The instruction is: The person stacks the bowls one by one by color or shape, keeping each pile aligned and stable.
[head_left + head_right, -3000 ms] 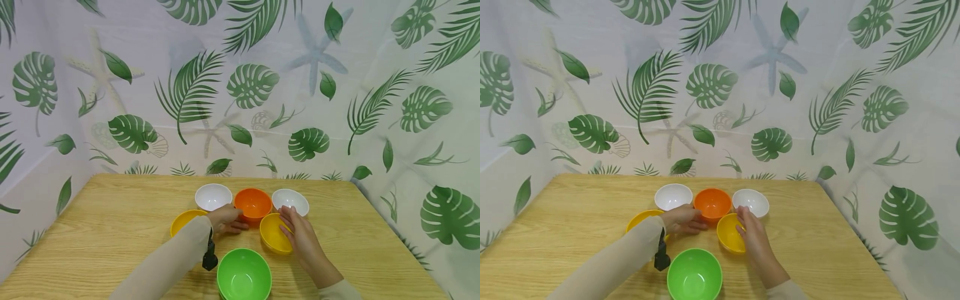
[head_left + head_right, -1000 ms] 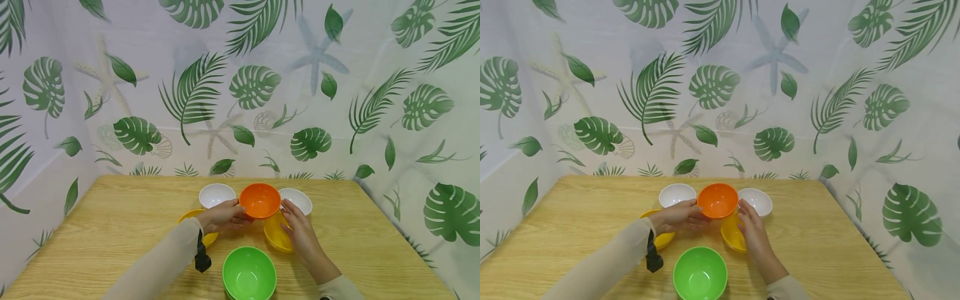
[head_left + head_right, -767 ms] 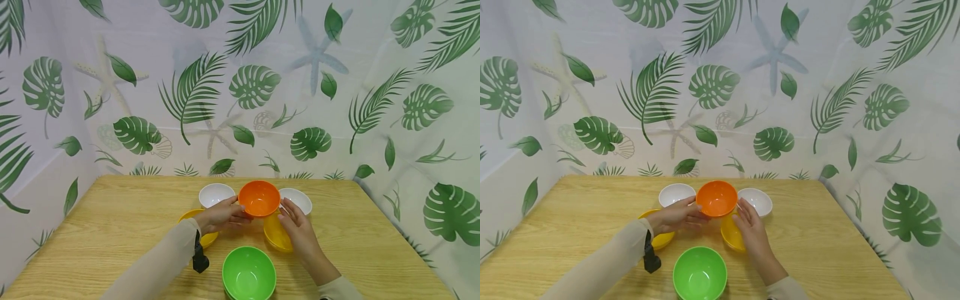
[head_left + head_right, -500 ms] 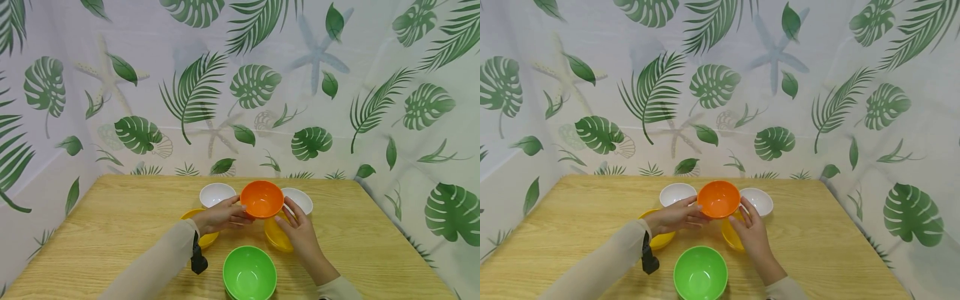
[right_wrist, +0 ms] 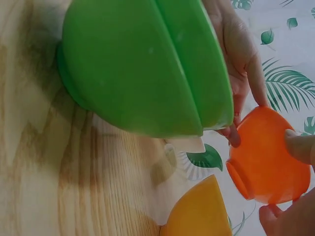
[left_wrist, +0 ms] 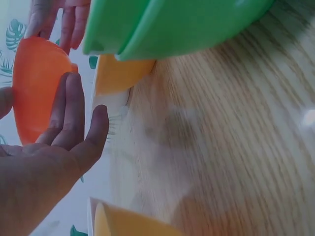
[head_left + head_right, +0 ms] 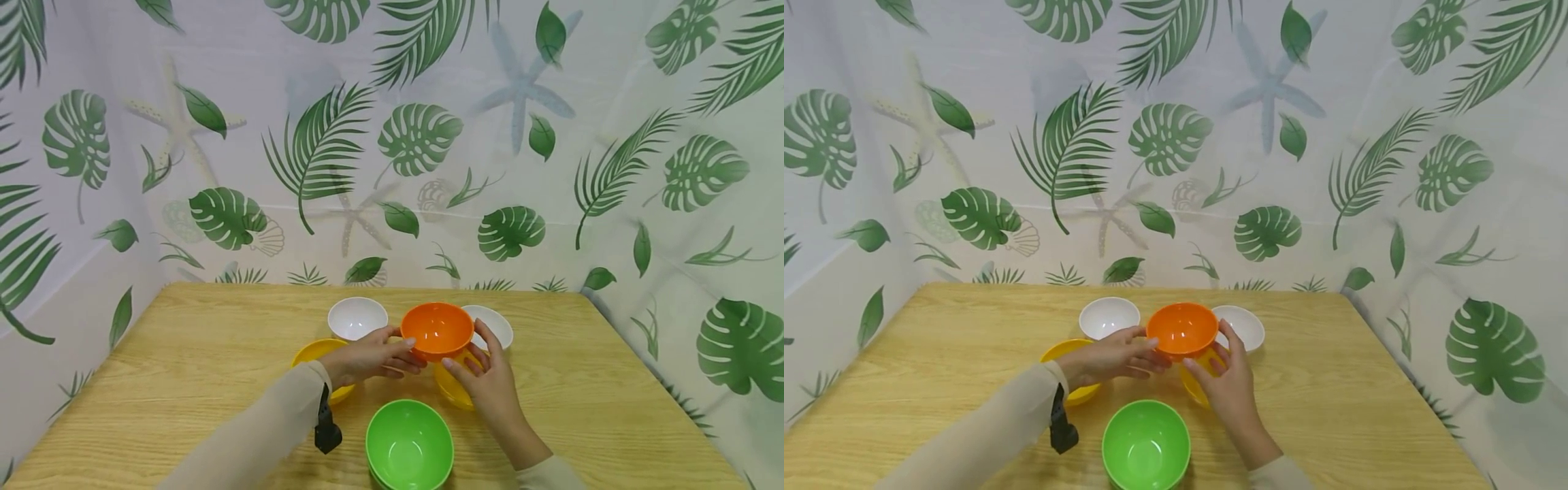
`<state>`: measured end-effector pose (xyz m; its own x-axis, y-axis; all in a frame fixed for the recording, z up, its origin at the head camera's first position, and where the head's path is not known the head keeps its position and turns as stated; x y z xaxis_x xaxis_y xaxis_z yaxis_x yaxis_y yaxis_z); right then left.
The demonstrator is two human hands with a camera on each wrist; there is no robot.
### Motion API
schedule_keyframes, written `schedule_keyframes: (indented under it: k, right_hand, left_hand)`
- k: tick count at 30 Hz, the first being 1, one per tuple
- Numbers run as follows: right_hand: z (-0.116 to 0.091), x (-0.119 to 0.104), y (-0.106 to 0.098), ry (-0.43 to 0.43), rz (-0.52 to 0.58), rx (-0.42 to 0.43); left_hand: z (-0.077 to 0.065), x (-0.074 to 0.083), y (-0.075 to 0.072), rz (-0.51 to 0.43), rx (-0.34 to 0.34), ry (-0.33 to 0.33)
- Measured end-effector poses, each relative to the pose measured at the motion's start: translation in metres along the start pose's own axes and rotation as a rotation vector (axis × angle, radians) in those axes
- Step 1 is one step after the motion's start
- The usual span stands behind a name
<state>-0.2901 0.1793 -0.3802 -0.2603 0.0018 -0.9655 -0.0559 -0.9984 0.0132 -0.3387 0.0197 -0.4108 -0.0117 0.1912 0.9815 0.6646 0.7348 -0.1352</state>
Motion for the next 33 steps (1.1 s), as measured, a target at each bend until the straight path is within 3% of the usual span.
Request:
schedule_keyframes:
  k: [5,10,18,25,33]
  right_hand:
    - [0.000,-0.002,-0.002,-0.068,-0.016,0.026]
    - [0.001,0.000,-0.004,-0.044,0.020,0.039]
    - [0.000,-0.003,-0.002,-0.001,0.103,0.012]
    - [-0.003,-0.005,0.001,0.025,0.192,0.010]
    - [-0.007,-0.008,0.001,0.041,0.215,0.017]
  left_hand:
    - [-0.001,0.001,0.002,0.045,0.010,0.002]
    - [-0.003,0.006,-0.004,0.082,0.095,0.013]
    - [-0.008,0.014,-0.010,0.047,0.204,0.110]
    - [-0.015,0.022,-0.010,0.068,0.221,0.187]
    - [-0.022,0.025,-0.010,0.026,0.178,0.243]
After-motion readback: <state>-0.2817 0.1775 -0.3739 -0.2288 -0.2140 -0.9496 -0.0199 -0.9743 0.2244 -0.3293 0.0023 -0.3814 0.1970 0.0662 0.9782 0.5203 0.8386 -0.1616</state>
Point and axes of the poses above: each hand's wrist, its own z-axis towards the middle knuckle, its own y-axis out of the palm, x = y × z, the point moved 8 cm from there along z, towards the middle knuckle, and after that the axes turned 11 degrees about z, right-handed, at the moved point
